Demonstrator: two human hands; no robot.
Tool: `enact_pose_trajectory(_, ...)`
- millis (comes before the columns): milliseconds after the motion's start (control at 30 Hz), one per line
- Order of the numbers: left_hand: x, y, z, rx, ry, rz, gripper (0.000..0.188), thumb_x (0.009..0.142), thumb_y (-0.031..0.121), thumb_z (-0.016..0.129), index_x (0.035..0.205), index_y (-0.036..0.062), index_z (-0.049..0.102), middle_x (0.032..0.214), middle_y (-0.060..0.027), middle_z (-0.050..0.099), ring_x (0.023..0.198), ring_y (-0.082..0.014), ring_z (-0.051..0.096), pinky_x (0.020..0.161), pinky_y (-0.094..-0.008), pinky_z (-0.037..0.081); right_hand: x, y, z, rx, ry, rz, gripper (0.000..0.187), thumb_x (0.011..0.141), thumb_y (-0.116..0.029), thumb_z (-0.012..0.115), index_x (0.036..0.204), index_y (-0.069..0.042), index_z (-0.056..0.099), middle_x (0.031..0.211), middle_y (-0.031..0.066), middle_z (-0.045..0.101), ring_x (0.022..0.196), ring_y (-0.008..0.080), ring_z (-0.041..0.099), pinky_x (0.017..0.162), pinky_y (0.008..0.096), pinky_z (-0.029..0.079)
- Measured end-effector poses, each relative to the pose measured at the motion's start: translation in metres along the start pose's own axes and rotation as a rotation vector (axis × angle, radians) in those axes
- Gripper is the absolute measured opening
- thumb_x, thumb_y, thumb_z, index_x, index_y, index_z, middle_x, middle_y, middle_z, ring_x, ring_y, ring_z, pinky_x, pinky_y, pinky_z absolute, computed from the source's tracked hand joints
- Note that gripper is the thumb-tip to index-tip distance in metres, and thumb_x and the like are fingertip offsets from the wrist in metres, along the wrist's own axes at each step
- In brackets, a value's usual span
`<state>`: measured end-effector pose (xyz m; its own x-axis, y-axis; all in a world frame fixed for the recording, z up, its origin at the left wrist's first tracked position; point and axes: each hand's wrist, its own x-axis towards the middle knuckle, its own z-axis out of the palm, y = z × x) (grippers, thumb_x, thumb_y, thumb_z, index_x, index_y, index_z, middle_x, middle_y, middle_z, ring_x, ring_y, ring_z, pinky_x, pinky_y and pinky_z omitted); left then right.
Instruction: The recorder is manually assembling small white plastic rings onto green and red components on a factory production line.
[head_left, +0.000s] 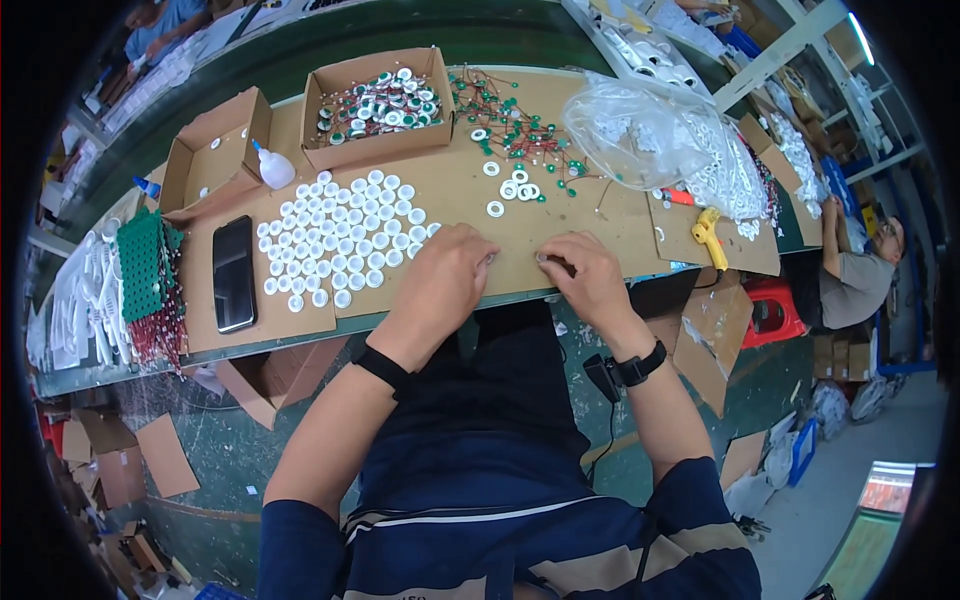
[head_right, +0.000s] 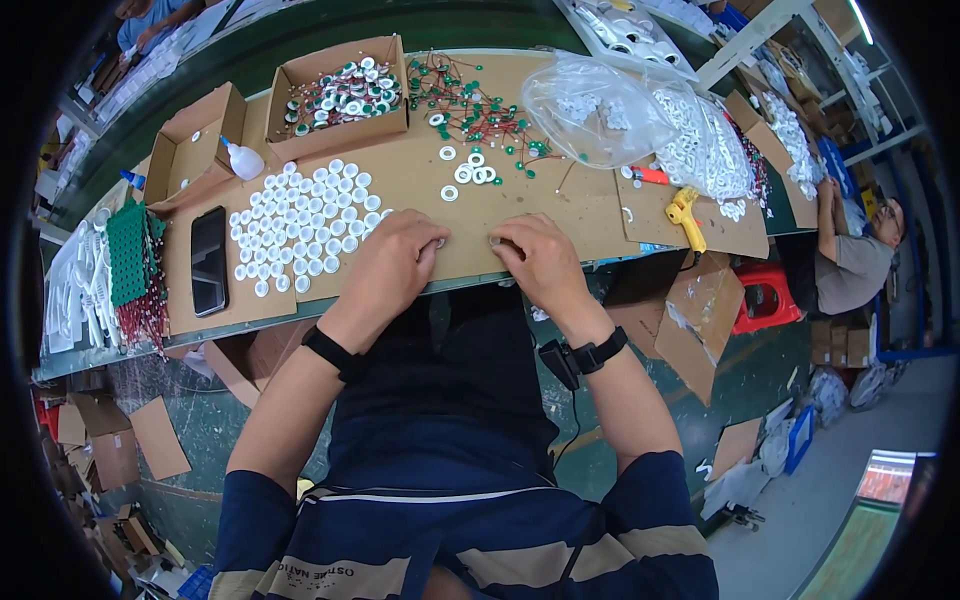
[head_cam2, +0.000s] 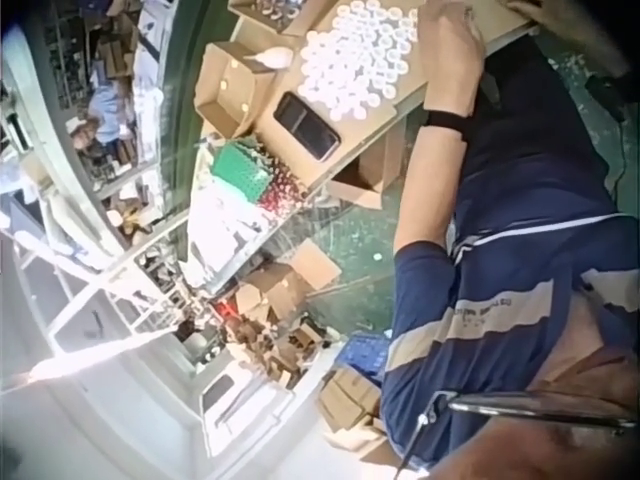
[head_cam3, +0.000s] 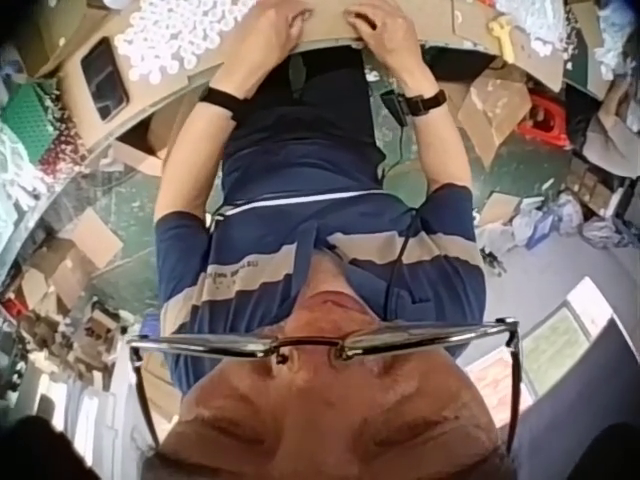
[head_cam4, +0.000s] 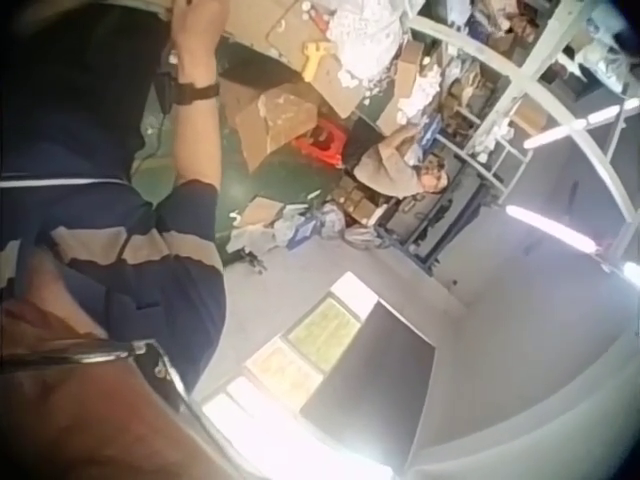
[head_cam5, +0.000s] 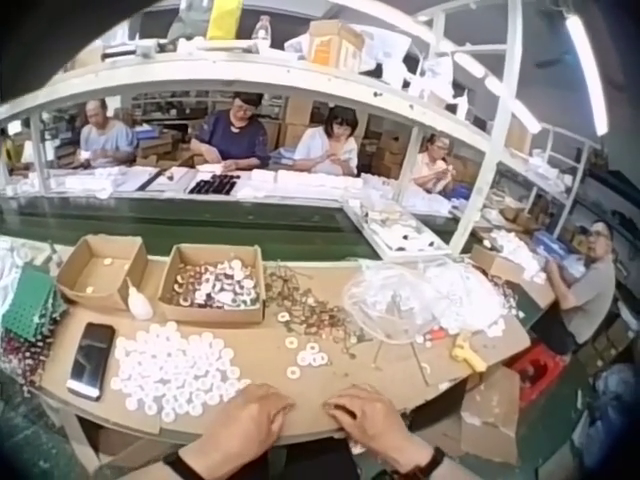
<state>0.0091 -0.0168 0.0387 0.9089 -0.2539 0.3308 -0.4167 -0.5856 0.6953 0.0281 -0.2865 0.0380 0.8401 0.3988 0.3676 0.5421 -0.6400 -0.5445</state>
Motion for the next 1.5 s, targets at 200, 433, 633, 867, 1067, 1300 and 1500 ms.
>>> enact_pose_trajectory(200, -0.008, -0.005, 0.005, 0.086, 0.100, 0.064, 0.021, 0.096, -0.001, 0.081, 0.116, 0.0017, 0.086, 0.115, -0.0153, 0.077, 0.111, -0.0388, 0.073, 0.098, -0.0485, 0.061, 0.002, -0.007, -0.007, 0.008, -0.092, 0.168, 0.030, 0.099, -0.006, 0.086, 0.129, -0.004, 0.085, 0.116, 0.0120, 0.080, 0.100, 0.0294, 0.079, 0.087, 0.0391, 0.064)
enact_pose_trajectory(433, -0.019, -0.005, 0.001, 0.033, 0.107, 0.062, 0.037, 0.094, 0.000, 0.084, 0.130, 0.0039, 0.081, 0.120, -0.0143, 0.076, 0.115, -0.0383, 0.070, 0.101, -0.0489, 0.059, 0.004, -0.010, -0.008, -0.009, -0.117, 0.171, 0.027, 0.100, -0.004, 0.085, 0.127, -0.004, 0.086, 0.114, 0.0122, 0.078, 0.095, 0.0285, 0.078, 0.086, 0.0391, 0.063)
enact_pose_trajectory(633, -0.019, -0.003, -0.001, 0.049, 0.069, 0.064, 0.035, 0.098, 0.003, 0.080, 0.133, 0.0023, 0.078, 0.123, -0.0144, 0.075, 0.120, -0.0374, 0.069, 0.109, -0.0484, 0.056, 0.008, -0.011, -0.007, 0.001, -0.132, 0.062, 0.023, 0.102, -0.002, 0.083, 0.124, -0.003, 0.087, 0.112, 0.0124, 0.078, 0.094, 0.0280, 0.077, 0.085, 0.0386, 0.061)
enact_pose_trajectory(867, -0.020, -0.004, 0.000, 0.033, 0.080, 0.071, 0.039, 0.098, 0.002, 0.079, 0.138, 0.0021, 0.076, 0.123, -0.0152, 0.075, 0.120, -0.0382, 0.068, 0.110, -0.0490, 0.056, 0.013, -0.021, -0.005, 0.024, -0.165, 0.174, 0.020, 0.103, -0.002, 0.081, 0.123, -0.002, 0.086, 0.110, 0.0126, 0.078, 0.096, 0.0304, 0.077, 0.086, 0.0394, 0.061)
enact_pose_trajectory(1067, -0.020, -0.004, -0.001, 0.019, 0.084, 0.060, 0.044, 0.099, 0.000, 0.077, 0.142, 0.0023, 0.074, 0.122, -0.0168, 0.075, 0.119, -0.0395, 0.068, 0.109, -0.0503, 0.056, 0.025, -0.045, 0.016, 0.066, -0.111, 0.063, 0.018, 0.103, -0.003, 0.082, 0.121, -0.002, 0.085, 0.109, 0.0129, 0.078, 0.097, 0.0317, 0.078, 0.086, 0.0402, 0.062)
enact_pose_trajectory(1300, -0.020, -0.005, 0.001, -0.007, 0.088, 0.031, 0.045, 0.102, -0.001, 0.072, 0.147, 0.0012, 0.071, 0.119, -0.0185, 0.074, 0.117, -0.0407, 0.069, 0.108, -0.0519, 0.057, 0.034, -0.052, 0.033, 0.053, -0.121, -0.047, 0.020, 0.100, -0.003, 0.084, 0.119, -0.001, 0.085, 0.108, 0.0140, 0.079, 0.096, 0.0353, 0.078, 0.085, 0.0419, 0.062)
enact_pose_trajectory(1500, -0.020, -0.006, 0.002, 0.015, 0.094, 0.033, 0.042, 0.104, 0.000, 0.071, 0.146, 0.0008, 0.071, 0.118, -0.0188, 0.074, 0.116, -0.0409, 0.069, 0.109, -0.0521, 0.056, 0.035, -0.056, 0.035, 0.026, -0.147, 0.000, 0.020, 0.098, -0.003, 0.085, 0.118, -0.002, 0.086, 0.107, 0.0146, 0.079, 0.095, 0.0364, 0.078, 0.085, 0.0429, 0.062)
